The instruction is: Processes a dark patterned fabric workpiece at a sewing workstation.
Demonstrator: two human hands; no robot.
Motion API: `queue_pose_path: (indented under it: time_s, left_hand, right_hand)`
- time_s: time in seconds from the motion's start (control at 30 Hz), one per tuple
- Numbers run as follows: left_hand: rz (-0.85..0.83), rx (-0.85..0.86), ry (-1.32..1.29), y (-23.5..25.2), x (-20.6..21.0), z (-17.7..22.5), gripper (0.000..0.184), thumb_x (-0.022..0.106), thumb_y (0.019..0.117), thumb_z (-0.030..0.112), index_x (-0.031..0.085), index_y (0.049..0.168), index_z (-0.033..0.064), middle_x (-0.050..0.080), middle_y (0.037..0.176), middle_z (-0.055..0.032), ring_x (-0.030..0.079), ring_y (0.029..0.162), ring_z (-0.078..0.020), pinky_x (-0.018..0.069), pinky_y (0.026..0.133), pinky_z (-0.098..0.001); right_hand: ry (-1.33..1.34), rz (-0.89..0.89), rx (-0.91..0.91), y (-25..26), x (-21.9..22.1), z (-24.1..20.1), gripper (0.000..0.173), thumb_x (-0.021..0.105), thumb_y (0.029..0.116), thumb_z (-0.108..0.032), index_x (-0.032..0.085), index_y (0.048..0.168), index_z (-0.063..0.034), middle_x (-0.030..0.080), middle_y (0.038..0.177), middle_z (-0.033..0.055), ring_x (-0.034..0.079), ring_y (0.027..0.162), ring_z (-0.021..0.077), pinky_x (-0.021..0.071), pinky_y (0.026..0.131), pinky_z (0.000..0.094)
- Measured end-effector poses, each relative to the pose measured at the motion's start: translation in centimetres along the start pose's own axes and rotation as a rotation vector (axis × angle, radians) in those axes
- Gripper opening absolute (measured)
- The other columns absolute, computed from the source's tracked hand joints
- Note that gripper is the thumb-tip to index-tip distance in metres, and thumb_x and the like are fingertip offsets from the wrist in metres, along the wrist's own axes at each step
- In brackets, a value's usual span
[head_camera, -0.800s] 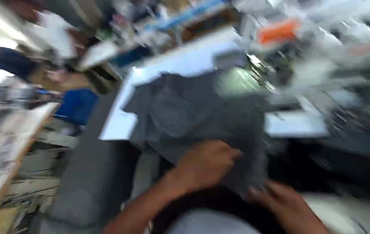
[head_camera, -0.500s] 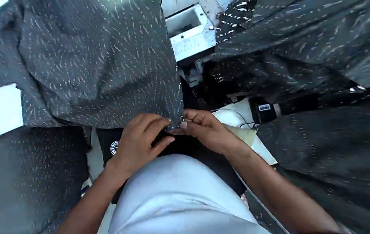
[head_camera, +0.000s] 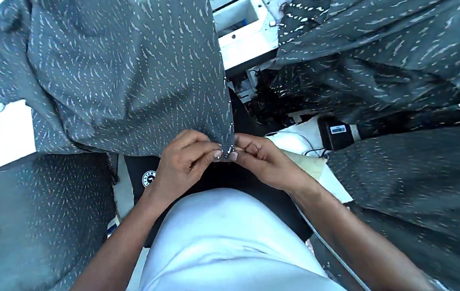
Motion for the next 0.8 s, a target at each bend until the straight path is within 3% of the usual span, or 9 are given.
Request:
queue_pose_path:
  time_s: [0.1,0.2,0.37,0.47,0.57,0.7,0.8]
  left_hand:
    - [0.083,0.031,-0.014,-0.1,-0.4,0.5,0.012,0.077,0.0924,0.017,0.079,0.096,0.0058,0.07,0.095,-0.004,0.065,0.092,-0.0128,0.0562,0.081,-0.0281]
    - [0.008,0.165,0.185,-1.0,-0.1,0.9,0.013,0.075,0.0944,0.022,0.081,0.101,0.0125,0.071,0.095,-0.0032,0.066,0.096,-0.0174,0.0546,0.087,-0.0359]
    - [0.023,0.276,0.313,-1.6,0.4,1.0,0.015,0.076,0.094,0.021,0.079,0.106,0.0132,0.072,0.097,-0.0056,0.066,0.093,-0.02,0.0536,0.087,-0.0387]
    - [0.052,0.297,0.357,-1.6,0.6,1.1,0.015,0.077,0.093,0.021,0.079,0.106,0.0135,0.071,0.096,-0.0052,0.066,0.092,-0.0198,0.0527,0.087,-0.039]
    - [0.041,0.305,0.402,-1.7,0.6,1.1,0.018,0.077,0.0934,0.024,0.078,0.109,0.0141,0.07,0.098,-0.0051,0.065,0.093,-0.0202,0.0525,0.089,-0.0399]
    - [-0.025,0.302,0.447,-1.8,0.4,1.5,0.024,0.074,0.096,0.027,0.074,0.116,0.0142,0.07,0.104,-0.006,0.066,0.097,-0.0209,0.053,0.091,-0.0408]
    - [-0.084,0.281,0.432,-1.1,-0.1,1.8,0.017,0.068,0.0991,0.02,0.075,0.114,0.0149,0.073,0.098,-0.003,0.069,0.093,-0.018,0.0564,0.088,-0.0379]
  right_hand:
    - [-0.033,0.047,0.016,-0.1,0.2,-0.4,0.024,0.051,0.1018,-0.001,0.066,0.12,0.0015,0.074,0.1,0.0055,0.072,0.091,0.0088,0.0602,0.082,0.0234]
    - [-0.049,0.061,0.043,-0.5,0.5,-0.9,0.025,0.053,0.0994,-0.001,0.068,0.119,0.0001,0.073,0.091,0.0023,0.068,0.079,0.0042,0.0572,0.071,0.0181]
    - [-0.071,0.07,0.071,-1.0,0.6,-0.9,0.027,0.053,0.1003,-0.002,0.067,0.124,-0.0005,0.073,0.09,0.0012,0.066,0.076,0.0034,0.0556,0.068,0.0173]
    - [-0.051,0.053,0.076,-1.0,0.7,-1.0,0.028,0.053,0.1005,-0.002,0.066,0.126,-0.0003,0.074,0.095,0.0018,0.068,0.081,0.0031,0.0568,0.072,0.0167]
    - [-0.07,0.049,0.084,-1.0,0.6,-1.2,0.028,0.053,0.1007,-0.003,0.067,0.125,-0.0013,0.074,0.092,0.0012,0.067,0.076,0.0036,0.0558,0.066,0.0169]
    - [-0.097,0.03,0.108,-1.4,0.8,-1.6,0.026,0.054,0.1016,-0.009,0.069,0.122,-0.0079,0.072,0.091,-0.0009,0.064,0.074,0.005,0.0544,0.063,0.0199]
    - [-0.248,-0.016,0.046,-1.4,0.4,-0.8,0.025,0.051,0.1022,-0.014,0.068,0.12,-0.0105,0.071,0.093,-0.0024,0.065,0.079,0.0048,0.0563,0.069,0.0246]
Point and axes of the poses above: each hand's wrist, its own y-axis towards the middle knuckle, its own x-axis out of the palm, z = x × y, the point moved 1 cm from there along y, towards the middle knuckle
